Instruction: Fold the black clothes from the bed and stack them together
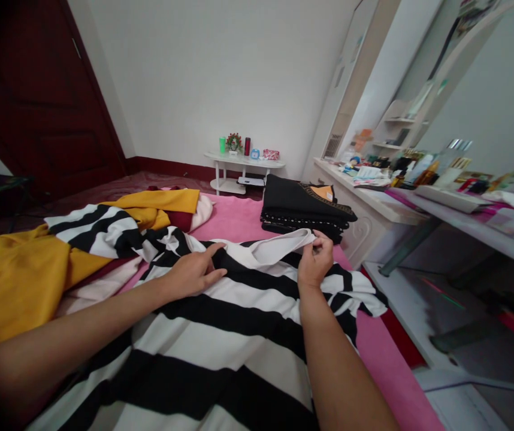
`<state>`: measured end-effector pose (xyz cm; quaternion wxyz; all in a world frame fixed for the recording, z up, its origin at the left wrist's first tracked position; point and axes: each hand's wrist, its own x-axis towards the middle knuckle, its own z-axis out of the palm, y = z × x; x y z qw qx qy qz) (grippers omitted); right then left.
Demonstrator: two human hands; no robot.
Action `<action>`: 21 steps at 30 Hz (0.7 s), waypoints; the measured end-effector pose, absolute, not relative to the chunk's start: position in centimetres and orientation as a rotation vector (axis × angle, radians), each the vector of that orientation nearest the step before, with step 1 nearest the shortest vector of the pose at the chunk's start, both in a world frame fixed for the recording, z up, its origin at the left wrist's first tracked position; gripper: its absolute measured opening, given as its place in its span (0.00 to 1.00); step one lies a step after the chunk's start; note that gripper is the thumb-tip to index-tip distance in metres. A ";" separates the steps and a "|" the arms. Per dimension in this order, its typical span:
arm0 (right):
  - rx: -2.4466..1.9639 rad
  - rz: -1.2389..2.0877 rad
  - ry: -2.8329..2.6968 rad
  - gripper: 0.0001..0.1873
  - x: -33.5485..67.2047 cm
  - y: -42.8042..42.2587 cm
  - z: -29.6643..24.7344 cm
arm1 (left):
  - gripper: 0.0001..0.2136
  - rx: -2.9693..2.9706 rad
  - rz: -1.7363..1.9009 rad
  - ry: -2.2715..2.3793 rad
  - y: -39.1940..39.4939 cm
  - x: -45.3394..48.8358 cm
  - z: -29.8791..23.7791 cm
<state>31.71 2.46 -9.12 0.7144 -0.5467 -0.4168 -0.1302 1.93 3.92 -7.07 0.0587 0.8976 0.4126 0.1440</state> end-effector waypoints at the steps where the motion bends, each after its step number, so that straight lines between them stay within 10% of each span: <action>1: -1.211 -0.284 -0.924 0.06 31.8 2.5 -9.2 | 0.25 2.690 0.384 1.326 4.1 1.9 -7.1; 13: -1.223 -0.255 -0.919 0.06 32.0 2.7 -9.4 | 0.12 2.844 0.718 1.212 8.4 3.2 -4.9; 17: -1.224 -0.234 -0.918 0.07 32.1 2.8 -9.5 | 0.30 2.713 0.426 1.061 11.1 3.8 -6.0; 21: -1.191 -0.194 -0.918 0.08 32.2 2.8 -9.6 | 0.24 2.831 0.246 1.047 11.3 4.5 -5.8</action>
